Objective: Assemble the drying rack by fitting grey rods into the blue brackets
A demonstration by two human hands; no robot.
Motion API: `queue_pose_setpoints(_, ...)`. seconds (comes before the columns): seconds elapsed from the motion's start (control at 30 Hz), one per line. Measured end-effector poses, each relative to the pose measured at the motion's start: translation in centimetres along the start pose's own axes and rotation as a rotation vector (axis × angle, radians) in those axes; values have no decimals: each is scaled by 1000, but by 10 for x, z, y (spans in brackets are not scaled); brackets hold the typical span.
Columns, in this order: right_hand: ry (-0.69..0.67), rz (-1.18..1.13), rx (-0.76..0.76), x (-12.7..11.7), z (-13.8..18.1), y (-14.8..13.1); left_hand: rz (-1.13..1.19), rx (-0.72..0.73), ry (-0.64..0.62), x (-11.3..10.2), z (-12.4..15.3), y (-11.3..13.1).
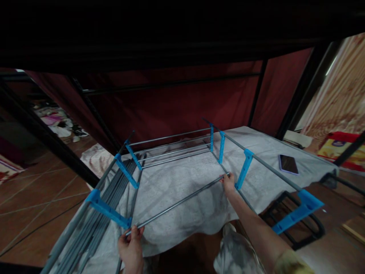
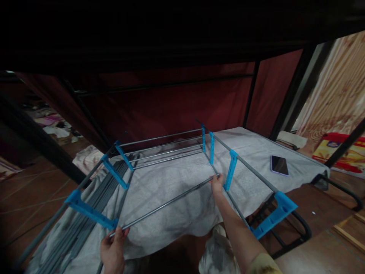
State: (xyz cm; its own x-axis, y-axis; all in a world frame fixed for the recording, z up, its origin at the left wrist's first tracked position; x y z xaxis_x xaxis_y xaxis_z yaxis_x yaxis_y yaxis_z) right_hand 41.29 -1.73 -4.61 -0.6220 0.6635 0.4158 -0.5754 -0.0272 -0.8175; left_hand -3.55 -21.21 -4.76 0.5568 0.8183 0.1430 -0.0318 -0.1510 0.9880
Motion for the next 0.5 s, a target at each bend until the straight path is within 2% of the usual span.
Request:
queue_pose_setpoints(0.23, 45, -156, 81, 2, 4, -7, 60, -35, 11, 1, 1, 1)
queue_pose_setpoints(0.37, 18, -191, 103, -5, 15, -13, 117, -146, 82, -2, -3, 0)
queue_pose_setpoints(0.5, -45, -246, 155, -10, 28, -11, 140, -160, 93, -11, -9, 12)
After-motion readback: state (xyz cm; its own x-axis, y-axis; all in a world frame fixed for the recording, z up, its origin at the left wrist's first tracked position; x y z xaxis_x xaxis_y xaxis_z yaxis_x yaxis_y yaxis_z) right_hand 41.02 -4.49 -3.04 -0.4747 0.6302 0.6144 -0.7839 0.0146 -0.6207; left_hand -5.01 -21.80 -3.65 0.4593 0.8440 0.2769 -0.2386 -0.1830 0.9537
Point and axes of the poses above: each hand's wrist, its own z-axis away from the middle knuckle, its own x-axis out of the palm, y = z × x, the point moved 3 cm from there along -z, towards the middle knuckle, and after that the axes turned 11 degrees about x, right-handed, at the moved point
